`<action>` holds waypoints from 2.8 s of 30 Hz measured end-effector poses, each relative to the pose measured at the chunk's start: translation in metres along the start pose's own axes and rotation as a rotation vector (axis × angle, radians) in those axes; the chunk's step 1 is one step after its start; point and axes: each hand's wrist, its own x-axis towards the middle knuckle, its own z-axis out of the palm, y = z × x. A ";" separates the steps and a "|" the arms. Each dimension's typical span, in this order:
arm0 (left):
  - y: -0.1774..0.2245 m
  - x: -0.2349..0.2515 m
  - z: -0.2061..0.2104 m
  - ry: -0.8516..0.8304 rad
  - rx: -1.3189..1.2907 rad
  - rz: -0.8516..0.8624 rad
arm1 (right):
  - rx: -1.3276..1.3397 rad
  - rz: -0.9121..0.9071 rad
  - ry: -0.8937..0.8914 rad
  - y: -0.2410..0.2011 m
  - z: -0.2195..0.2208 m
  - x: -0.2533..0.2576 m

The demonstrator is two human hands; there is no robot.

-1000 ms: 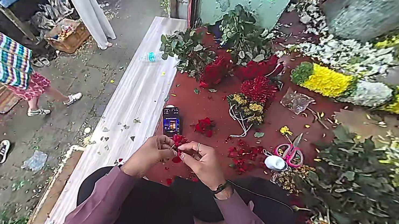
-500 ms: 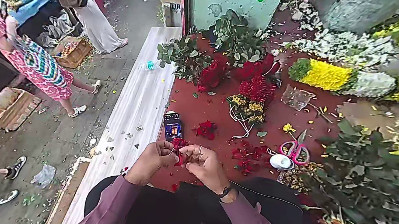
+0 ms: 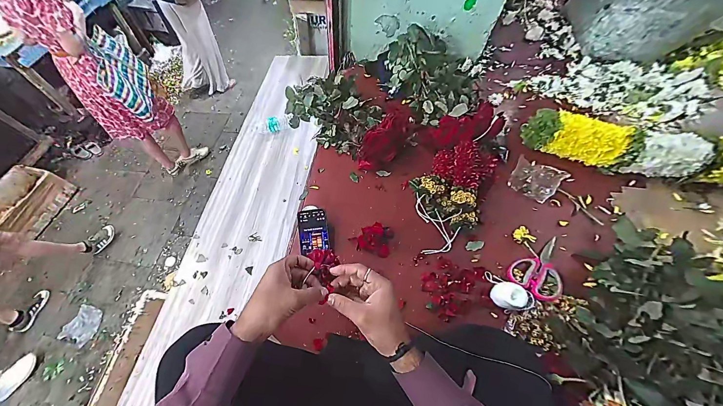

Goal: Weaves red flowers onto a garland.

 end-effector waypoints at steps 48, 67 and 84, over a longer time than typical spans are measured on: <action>0.152 -0.037 0.052 -0.679 0.766 0.200 | 0.292 -0.231 -0.432 -0.041 -0.049 0.009; 0.078 -0.038 -0.011 -0.264 0.822 0.188 | -0.123 -0.159 -0.491 -0.044 -0.079 0.015; 0.000 -0.028 -0.013 -0.109 0.770 0.201 | -0.984 0.604 -0.050 0.072 -0.160 0.086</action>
